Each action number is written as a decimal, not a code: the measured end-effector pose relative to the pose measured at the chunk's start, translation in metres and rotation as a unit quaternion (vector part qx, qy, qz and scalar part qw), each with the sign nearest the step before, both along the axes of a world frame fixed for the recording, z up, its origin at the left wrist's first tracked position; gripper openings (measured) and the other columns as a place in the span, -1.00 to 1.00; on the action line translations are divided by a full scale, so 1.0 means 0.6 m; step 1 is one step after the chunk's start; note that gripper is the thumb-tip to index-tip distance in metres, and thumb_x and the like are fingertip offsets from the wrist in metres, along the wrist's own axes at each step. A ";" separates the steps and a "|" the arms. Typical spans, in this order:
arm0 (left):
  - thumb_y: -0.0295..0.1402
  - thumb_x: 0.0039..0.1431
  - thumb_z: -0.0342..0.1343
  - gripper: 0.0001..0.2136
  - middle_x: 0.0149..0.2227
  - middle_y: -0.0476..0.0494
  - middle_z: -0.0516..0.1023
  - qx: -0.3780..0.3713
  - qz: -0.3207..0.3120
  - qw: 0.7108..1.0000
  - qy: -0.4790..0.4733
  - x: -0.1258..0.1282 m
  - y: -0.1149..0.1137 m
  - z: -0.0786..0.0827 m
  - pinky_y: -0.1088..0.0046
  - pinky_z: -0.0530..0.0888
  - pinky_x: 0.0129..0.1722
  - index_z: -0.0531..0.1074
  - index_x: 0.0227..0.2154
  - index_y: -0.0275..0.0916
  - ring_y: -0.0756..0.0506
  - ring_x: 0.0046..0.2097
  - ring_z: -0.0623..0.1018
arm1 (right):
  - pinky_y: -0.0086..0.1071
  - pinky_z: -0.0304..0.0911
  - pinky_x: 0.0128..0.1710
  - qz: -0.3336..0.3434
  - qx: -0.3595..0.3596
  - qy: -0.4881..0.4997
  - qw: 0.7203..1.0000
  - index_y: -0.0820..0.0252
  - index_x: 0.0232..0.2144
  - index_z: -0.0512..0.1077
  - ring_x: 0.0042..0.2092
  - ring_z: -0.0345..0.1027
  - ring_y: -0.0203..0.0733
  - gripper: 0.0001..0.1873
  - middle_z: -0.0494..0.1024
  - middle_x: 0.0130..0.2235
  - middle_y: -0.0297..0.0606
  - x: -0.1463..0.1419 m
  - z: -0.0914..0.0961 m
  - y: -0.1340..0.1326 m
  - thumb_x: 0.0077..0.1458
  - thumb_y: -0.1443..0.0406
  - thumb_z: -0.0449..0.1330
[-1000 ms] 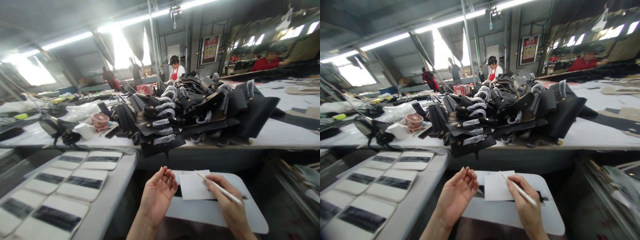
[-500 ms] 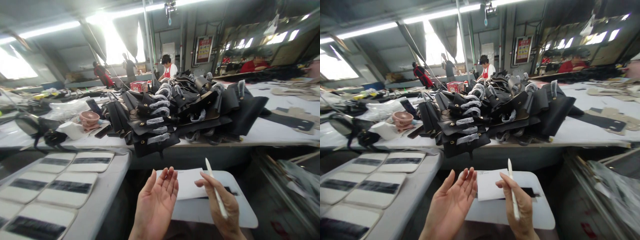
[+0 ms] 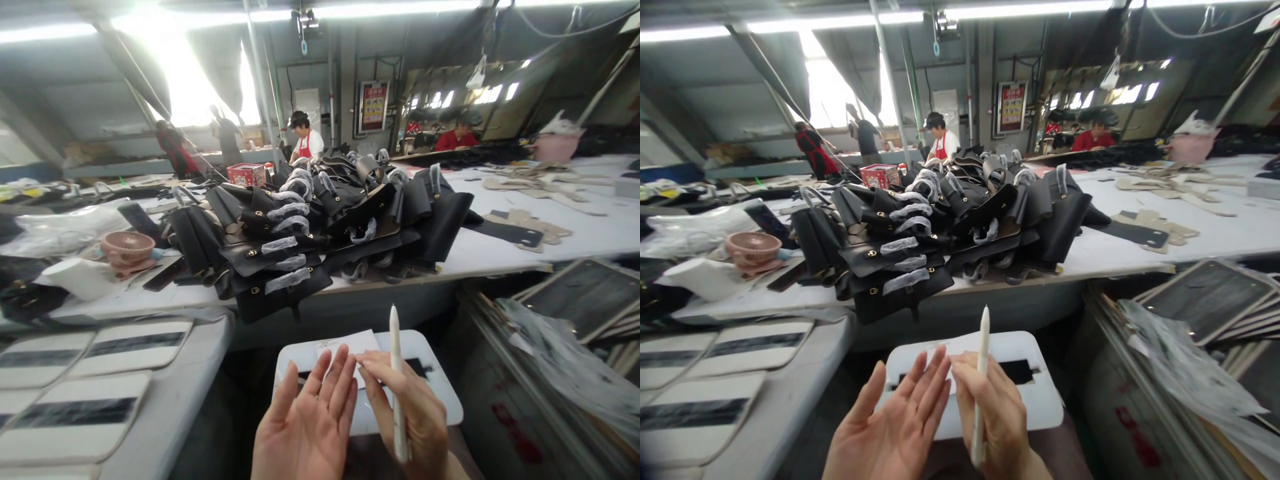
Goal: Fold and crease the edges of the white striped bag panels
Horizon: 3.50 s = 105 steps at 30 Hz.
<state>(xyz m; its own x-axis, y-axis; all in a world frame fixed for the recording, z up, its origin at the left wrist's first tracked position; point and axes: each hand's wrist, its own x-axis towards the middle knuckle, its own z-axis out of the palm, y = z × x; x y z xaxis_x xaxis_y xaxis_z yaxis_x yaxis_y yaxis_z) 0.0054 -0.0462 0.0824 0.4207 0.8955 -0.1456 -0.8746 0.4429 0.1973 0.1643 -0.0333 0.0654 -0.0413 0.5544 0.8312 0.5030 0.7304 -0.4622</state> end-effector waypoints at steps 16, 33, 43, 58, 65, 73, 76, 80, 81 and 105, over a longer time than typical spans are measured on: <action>-0.14 0.28 0.04 -0.59 0.26 -0.40 0.29 0.037 -0.020 0.999 -0.007 0.017 -0.028 0.018 0.25 0.03 0.36 0.48 0.01 -0.35 -0.25 0.36 0.11 | -0.32 0.44 -0.03 0.004 -0.046 -0.020 0.999 0.16 -0.09 0.37 -0.05 0.47 -0.16 -0.70 0.56 -0.10 -0.16 0.016 0.009 -0.023 0.17 0.54 0.14; -0.10 0.28 0.03 -0.55 0.26 -0.41 0.30 0.041 -0.040 0.998 -0.028 0.018 -0.034 0.017 0.29 0.04 0.36 0.47 0.02 -0.37 -0.22 0.37 0.11 | -0.51 0.41 -0.08 -0.015 -0.104 0.063 0.992 0.10 -0.16 0.39 -0.14 0.51 -0.27 -0.82 0.58 -0.21 -0.32 0.015 0.028 -0.040 0.20 0.43 0.18; -0.10 0.30 -0.01 -0.56 0.23 -0.39 0.34 0.039 -0.030 0.999 -0.010 0.024 -0.043 0.016 0.25 0.05 0.36 0.47 0.01 -0.36 -0.23 0.35 0.15 | -0.51 0.44 -0.16 -0.041 -0.130 0.093 0.986 0.08 -0.24 0.36 -0.20 0.53 -0.27 -0.88 0.59 -0.23 -0.35 0.010 0.019 -0.043 0.20 0.39 0.19; -0.10 0.26 0.04 -0.53 0.24 -0.49 0.31 0.038 -0.049 0.997 -0.037 0.006 -0.039 0.011 0.28 0.04 0.36 0.46 0.02 -0.41 -0.25 0.36 0.13 | -0.56 0.43 -0.17 -0.011 -0.176 0.122 0.977 0.07 -0.22 0.39 -0.18 0.53 -0.29 -0.90 0.59 -0.22 -0.36 0.010 0.010 -0.049 0.22 0.38 0.18; -0.09 0.27 0.03 -0.54 0.23 -0.50 0.32 0.020 -0.029 0.999 -0.039 0.004 -0.041 0.010 0.26 0.07 0.35 0.47 -0.01 -0.41 -0.26 0.37 0.11 | -0.50 0.43 -0.07 -0.037 -0.084 0.002 0.996 0.12 -0.12 0.38 -0.12 0.53 -0.25 -0.78 0.61 -0.17 -0.28 0.008 0.015 -0.051 0.20 0.45 0.17; -0.10 0.24 0.06 -0.54 0.23 -0.48 0.32 0.023 -0.032 0.998 -0.056 0.003 -0.044 0.005 0.24 0.03 0.36 0.48 -0.01 -0.41 -0.25 0.38 0.05 | -0.24 0.40 0.07 -0.035 0.027 -0.104 0.994 0.33 -0.11 0.40 0.07 0.42 -0.04 -0.74 0.54 -0.04 0.03 0.011 -0.013 -0.049 0.17 0.58 0.11; -0.09 0.24 0.06 -0.52 0.24 -0.48 0.30 0.023 -0.035 0.997 -0.066 0.003 -0.045 0.006 0.23 0.00 0.37 0.48 0.00 -0.42 -0.25 0.39 0.03 | -0.16 0.38 0.11 -0.021 0.025 -0.097 0.995 0.36 -0.09 0.39 0.11 0.37 0.00 -0.72 0.52 -0.03 0.04 0.010 -0.025 -0.049 0.15 0.59 0.11; -0.09 0.23 0.07 -0.51 0.27 -0.46 0.27 0.024 -0.047 0.996 -0.073 0.003 -0.045 0.007 0.24 -0.01 0.36 0.48 0.02 -0.41 -0.24 0.39 0.01 | -0.09 0.38 0.10 -0.026 0.039 -0.079 0.996 0.30 -0.17 0.37 0.11 0.37 0.05 -0.74 0.53 -0.04 0.02 0.005 -0.026 -0.046 0.10 0.60 0.17; -0.08 0.23 0.07 -0.51 0.27 -0.46 0.26 0.024 -0.051 0.996 -0.074 0.004 -0.045 0.007 0.25 -0.01 0.36 0.48 0.02 -0.41 -0.24 0.39 0.01 | -0.12 0.40 0.08 -0.030 0.043 -0.069 0.996 0.28 -0.20 0.36 0.10 0.38 0.04 -0.74 0.53 -0.05 0.00 0.003 -0.023 -0.046 0.09 0.61 0.18; -0.09 0.22 0.12 -0.57 0.27 -0.38 0.28 0.073 -0.037 0.997 -0.002 0.014 -0.045 0.019 0.14 -0.15 0.38 0.50 0.01 -0.29 -0.30 0.38 0.05 | -0.59 0.38 -0.10 -0.070 -0.082 0.060 0.992 0.12 -0.30 0.26 -0.18 0.51 -0.36 -0.83 0.59 -0.22 -0.33 0.008 0.011 -0.036 0.19 0.45 0.18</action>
<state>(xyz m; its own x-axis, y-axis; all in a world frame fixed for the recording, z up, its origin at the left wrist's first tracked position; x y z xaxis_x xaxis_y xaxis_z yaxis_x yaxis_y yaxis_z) 0.0138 -0.0732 0.0939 0.4861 0.8738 -0.0142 -0.8419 0.4726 0.2606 0.1691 -0.0549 0.0721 0.1399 0.6755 0.7240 0.5290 0.5671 -0.6313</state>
